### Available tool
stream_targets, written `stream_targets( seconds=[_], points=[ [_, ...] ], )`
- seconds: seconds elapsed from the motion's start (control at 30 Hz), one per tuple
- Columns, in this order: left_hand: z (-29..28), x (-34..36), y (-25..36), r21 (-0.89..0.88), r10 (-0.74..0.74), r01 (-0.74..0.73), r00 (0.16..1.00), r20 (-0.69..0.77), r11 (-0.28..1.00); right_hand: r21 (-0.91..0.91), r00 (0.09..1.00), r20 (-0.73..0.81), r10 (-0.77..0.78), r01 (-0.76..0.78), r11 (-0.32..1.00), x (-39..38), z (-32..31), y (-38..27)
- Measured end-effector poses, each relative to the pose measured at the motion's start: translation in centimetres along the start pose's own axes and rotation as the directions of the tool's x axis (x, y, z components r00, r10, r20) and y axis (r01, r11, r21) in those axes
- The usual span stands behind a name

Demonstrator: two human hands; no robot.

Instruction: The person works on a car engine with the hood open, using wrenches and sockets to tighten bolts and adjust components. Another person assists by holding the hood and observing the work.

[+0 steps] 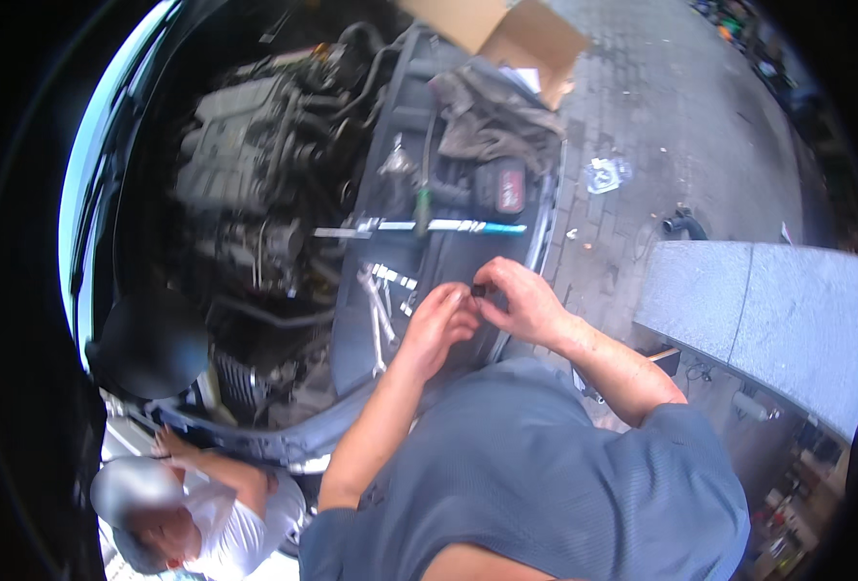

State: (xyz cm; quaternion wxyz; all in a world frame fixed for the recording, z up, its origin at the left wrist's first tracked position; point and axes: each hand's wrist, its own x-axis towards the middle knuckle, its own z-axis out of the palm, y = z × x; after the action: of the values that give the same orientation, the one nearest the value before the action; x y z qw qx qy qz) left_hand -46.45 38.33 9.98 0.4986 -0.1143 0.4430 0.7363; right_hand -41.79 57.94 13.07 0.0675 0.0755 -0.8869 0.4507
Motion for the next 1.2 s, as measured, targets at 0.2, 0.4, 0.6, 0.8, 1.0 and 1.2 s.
stream_targets(
  seconds=[0.2, 0.4, 0.6, 0.8, 1.0, 1.2],
  points=[
    [-5.2, -2.1, -2.1, 0.019, -0.035, 0.039, 0.983, -0.183, 0.999, -0.577, 0.765, 0.287, 0.576, -0.342, 0.742, -4.2, -10.4, 8.1],
    [-9.5, -4.3, -1.9, 0.006, 0.006, -0.004, 0.936, -0.351, 1.0, -0.608, 0.874, -0.103, 0.474, -0.432, 0.666, 5.0, -18.7, 13.9],
    [-10.0, -4.2, -1.1, 0.182, 0.055, 0.017, 0.921, -0.386, 0.983, -0.651, 0.874, -0.042, 0.484, -0.391, 0.65, 22.1, -19.3, 24.6],
    [-11.1, -5.6, -0.8, 0.099, 0.052, 0.012, 0.785, -0.618, 0.995, -0.796, 0.79, -0.195, 0.581, -0.474, 0.377, 25.0, -13.2, 34.0],
    [-10.7, -5.0, -0.2, 0.075, 0.055, -0.013, 0.809, -0.585, 0.997, -0.684, 0.862, 0.089, 0.498, -0.311, 0.66, 24.2, -12.8, 42.4],
    [-11.7, -3.8, -0.8, 0.15, 0.151, -0.079, 0.809, -0.567, 0.986, -0.36, 0.888, 0.064, 0.456, -0.405, 0.84, 26.5, -14.8, 43.2]
  ],
)
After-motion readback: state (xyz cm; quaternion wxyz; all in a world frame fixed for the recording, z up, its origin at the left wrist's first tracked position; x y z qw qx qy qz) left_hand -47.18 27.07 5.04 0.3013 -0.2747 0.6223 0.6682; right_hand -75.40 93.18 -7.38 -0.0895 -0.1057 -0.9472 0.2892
